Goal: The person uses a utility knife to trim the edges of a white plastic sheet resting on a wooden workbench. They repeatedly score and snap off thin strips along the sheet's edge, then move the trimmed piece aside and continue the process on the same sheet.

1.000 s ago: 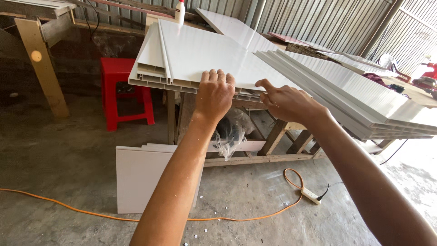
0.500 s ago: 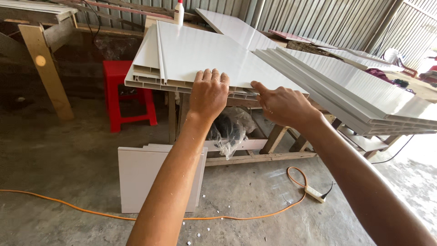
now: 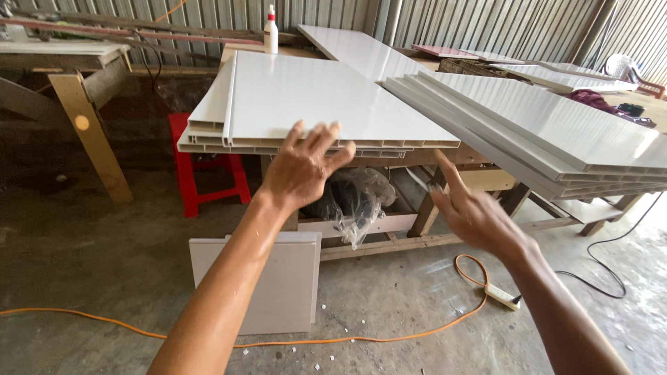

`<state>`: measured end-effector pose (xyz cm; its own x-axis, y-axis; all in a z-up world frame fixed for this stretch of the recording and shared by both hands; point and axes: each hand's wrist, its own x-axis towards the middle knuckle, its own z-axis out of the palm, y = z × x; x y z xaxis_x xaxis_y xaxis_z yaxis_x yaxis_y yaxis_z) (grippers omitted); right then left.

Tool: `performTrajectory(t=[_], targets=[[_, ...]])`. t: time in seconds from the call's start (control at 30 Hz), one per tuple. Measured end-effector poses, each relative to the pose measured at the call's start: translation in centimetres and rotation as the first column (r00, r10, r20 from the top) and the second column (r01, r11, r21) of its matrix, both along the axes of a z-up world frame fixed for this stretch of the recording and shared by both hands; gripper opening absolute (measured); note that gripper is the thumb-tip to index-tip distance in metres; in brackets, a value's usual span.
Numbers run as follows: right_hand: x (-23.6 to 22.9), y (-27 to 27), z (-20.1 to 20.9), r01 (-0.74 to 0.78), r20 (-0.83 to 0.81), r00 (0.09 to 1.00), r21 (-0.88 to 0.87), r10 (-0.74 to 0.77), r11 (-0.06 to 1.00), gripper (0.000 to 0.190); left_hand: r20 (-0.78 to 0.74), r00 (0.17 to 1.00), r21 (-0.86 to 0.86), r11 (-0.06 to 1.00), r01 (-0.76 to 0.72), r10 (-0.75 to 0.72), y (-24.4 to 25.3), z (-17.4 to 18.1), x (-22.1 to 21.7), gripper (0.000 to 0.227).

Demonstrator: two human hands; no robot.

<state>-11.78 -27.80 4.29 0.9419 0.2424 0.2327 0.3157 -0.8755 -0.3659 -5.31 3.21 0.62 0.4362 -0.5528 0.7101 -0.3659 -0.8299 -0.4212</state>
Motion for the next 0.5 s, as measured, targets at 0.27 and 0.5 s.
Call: performTrajectory(t=[0.27,0.5], targets=[[14.2,-11.1,-10.6,0.298,-0.369,0.928,0.823,0.055,0.484,0.043,0.113,0.994,-0.147,0.989,0.017,-0.001,-3.9,-1.2,2.5,0.035],[15.7,-8.4,-2.5,-0.004,0.018,1.0,0.77,-0.016,0.638,0.106,0.359,0.933,-0.253,0.962,0.099,-0.001,-5.7,-2.1,4.6,0.007]])
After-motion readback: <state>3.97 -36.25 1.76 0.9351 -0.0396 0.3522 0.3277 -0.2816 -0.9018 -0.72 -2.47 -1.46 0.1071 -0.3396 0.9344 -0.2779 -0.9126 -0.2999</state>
